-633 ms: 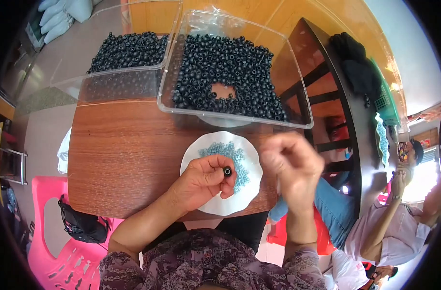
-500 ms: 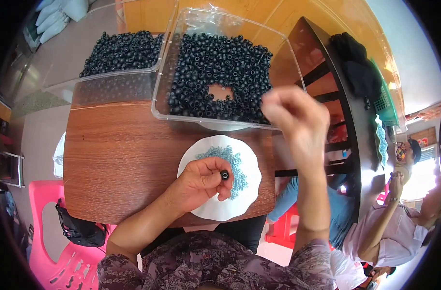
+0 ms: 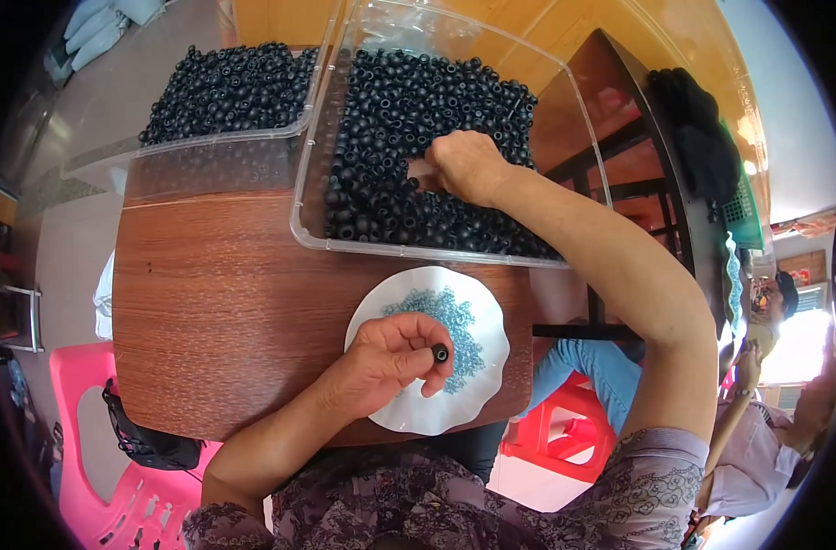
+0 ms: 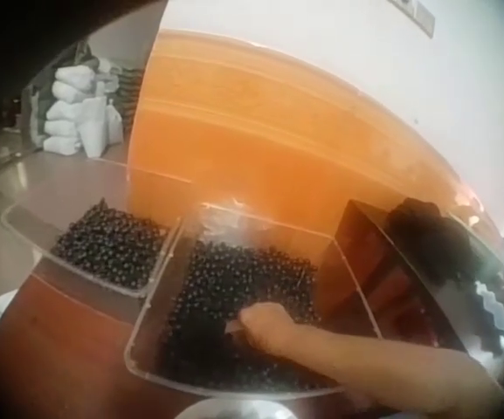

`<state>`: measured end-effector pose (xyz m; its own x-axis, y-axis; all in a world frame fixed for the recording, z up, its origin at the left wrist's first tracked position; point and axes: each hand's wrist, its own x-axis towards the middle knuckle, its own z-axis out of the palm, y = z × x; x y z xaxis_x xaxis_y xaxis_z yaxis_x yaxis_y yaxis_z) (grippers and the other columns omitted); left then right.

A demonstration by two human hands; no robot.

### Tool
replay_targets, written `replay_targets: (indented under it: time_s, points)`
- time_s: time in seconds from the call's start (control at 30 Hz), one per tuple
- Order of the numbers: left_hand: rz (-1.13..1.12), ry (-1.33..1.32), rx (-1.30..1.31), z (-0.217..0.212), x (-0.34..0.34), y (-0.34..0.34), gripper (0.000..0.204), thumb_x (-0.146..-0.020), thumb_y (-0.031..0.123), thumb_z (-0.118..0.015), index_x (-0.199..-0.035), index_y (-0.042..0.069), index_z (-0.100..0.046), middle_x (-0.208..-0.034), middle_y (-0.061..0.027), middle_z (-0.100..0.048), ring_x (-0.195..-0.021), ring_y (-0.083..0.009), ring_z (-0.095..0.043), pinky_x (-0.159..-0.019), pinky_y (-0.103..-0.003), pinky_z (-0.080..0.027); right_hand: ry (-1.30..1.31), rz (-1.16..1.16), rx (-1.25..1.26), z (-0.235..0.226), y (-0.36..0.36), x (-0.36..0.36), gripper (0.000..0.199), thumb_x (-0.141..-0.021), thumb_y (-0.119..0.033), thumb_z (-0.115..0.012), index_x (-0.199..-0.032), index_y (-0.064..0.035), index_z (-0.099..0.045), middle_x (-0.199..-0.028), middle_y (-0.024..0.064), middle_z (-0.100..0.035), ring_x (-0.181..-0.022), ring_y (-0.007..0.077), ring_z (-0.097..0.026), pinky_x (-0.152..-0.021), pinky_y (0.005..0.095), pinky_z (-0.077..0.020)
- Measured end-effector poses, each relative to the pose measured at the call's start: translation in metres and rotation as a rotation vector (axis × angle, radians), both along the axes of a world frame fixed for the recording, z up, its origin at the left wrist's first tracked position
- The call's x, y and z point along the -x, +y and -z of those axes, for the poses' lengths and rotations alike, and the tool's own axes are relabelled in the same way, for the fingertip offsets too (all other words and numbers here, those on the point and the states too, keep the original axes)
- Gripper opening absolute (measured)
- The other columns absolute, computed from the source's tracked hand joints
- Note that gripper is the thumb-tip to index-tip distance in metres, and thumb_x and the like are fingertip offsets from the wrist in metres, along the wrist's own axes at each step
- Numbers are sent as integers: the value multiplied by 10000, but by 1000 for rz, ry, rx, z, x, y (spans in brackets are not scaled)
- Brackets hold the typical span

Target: Inspect small black circular components from a large plastic bin and place them onto a white plate.

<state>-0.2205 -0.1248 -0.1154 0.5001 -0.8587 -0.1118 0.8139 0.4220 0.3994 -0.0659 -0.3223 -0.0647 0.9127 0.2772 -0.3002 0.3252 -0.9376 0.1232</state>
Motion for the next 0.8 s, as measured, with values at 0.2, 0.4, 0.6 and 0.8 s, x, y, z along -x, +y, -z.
replay_targets:
  time_s: [0.2,0.4,0.6,0.8]
  points:
    - [-7,-15,24,-1,1,1,134,-847,55,-559,-960,-15,-544,-808,-110,-579,-674,-192,-540,-618,-297,-429,37,-92,-85,6,0,-3,148,-734,-148,-636,-807,-23,-664,-867,193,-643,-874,326,-619,-761,394,-496]
    - [-24,-74,66,0,3,2,155,-851,67,-550,-978,-22,-539,-828,-112,-576,-689,-187,-529,-631,-301,-425,-88,-111,-73,-24,-6,6,151,-755,-177,-609,-818,-43,-637,-755,175,-618,-743,357,-596,-631,414,-468]
    - [-55,-137,60,5,5,-1,164,-852,83,-563,-978,-20,-545,-825,-104,-580,-681,-176,-534,-625,-298,-432,-235,37,-597,-73,8,63,44,-764,-16,-597,-787,20,-588,-687,117,-608,-655,183,-576,-612,296,-443]
    - [-155,-189,92,9,3,4,227,-840,131,-598,-1016,-2,-545,-845,-96,-579,-670,-167,-547,-623,-290,-450,-297,406,-1220,-105,50,173,100,-800,-26,-632,-892,12,-622,-750,-20,-579,-688,43,-506,-630,172,-404]
